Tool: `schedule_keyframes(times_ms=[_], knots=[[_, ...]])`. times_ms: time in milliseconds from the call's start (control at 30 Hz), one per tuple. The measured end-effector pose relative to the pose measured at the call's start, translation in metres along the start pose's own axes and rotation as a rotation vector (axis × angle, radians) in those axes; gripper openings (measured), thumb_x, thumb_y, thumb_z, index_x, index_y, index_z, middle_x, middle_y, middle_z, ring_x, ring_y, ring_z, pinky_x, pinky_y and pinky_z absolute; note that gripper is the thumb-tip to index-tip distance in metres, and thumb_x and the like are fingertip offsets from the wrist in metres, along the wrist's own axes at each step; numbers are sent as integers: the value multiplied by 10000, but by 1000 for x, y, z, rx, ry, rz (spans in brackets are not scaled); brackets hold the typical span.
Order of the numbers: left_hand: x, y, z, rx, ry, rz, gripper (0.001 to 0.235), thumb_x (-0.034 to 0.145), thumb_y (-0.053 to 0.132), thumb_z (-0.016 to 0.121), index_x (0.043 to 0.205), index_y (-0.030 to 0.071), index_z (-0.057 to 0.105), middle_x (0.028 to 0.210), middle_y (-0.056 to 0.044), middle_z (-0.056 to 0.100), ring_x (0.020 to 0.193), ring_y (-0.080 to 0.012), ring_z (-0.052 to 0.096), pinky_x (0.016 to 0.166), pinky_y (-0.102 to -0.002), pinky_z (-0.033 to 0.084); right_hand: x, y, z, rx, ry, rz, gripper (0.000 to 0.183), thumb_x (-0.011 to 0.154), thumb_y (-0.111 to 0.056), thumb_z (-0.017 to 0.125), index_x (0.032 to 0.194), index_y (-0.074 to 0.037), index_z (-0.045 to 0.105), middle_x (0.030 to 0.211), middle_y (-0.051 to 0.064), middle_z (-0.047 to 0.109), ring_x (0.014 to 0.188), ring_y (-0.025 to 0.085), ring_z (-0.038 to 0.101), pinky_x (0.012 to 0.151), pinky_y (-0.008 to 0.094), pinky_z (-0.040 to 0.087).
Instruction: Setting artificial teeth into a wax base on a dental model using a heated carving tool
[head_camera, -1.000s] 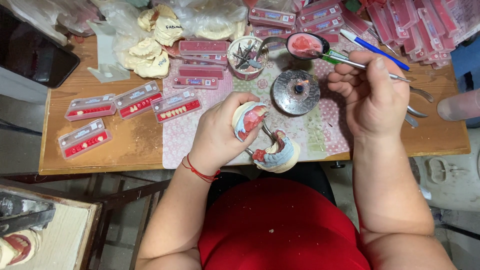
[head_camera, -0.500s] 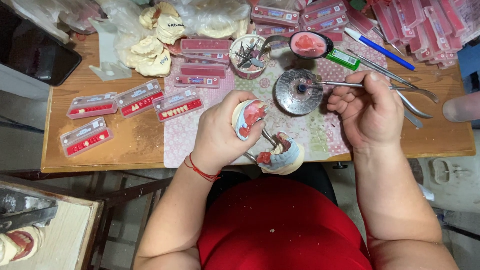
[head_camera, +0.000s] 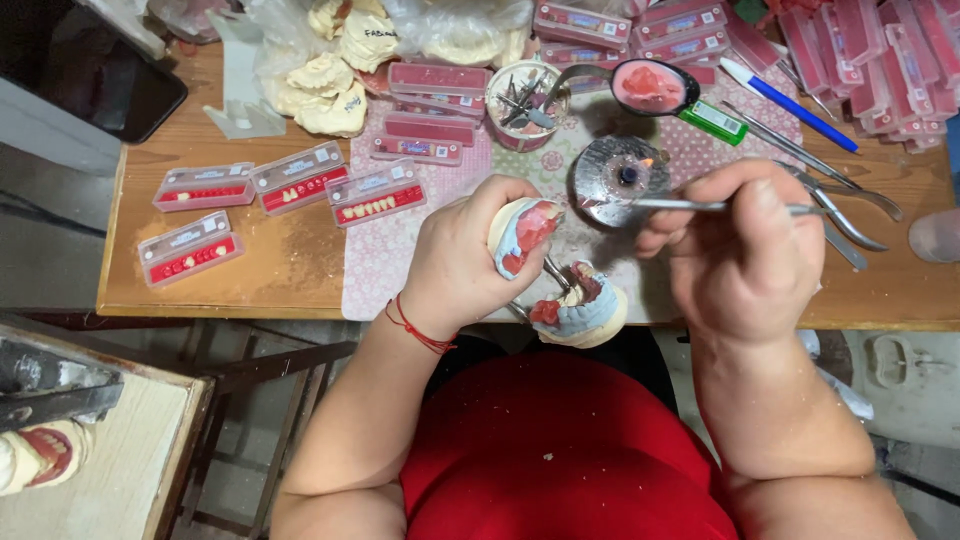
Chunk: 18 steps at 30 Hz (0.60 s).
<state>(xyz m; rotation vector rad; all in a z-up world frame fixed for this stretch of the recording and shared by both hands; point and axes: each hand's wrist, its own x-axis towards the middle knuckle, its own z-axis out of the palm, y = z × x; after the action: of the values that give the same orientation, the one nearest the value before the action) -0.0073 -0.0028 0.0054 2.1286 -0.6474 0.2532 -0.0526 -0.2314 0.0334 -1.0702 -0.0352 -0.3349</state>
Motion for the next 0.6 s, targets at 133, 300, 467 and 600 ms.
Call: schedule_keyframes(times_ms=[133,300,467,600], knots=[[-1,-3,2,12,-5,4,353,850,303,733,1155,189,598,1024,11,745,854,-297,754,752,-398,556,-10,3,19,-111,-117,-104,303,1034,-307,644,990,-7,641,769,167,671,684,272,708,605,367,642],[-1,-7,2,20,4,54,391,848,288,738,1190,179,581,1048,-11,750,876,-300,749,762,-404,560,-24,8,9,-447,-142,-243,275,1031,-251,571,1010,11,654,1033,183,696,916,270,714,896,341,605],[-1,-5,2,21,5,43,357,867,301,729,1174,183,591,1046,-3,750,873,-308,748,751,-413,555,-27,4,8,-537,-209,-376,312,1047,-273,536,1019,21,635,997,206,675,901,308,705,865,369,596],[-1,-4,2,13,0,16,341,863,316,728,1152,191,596,1010,9,749,837,-327,752,720,-422,549,-30,-3,15,-651,-276,-444,341,1054,-266,510,990,41,644,965,221,688,911,331,708,899,400,584]])
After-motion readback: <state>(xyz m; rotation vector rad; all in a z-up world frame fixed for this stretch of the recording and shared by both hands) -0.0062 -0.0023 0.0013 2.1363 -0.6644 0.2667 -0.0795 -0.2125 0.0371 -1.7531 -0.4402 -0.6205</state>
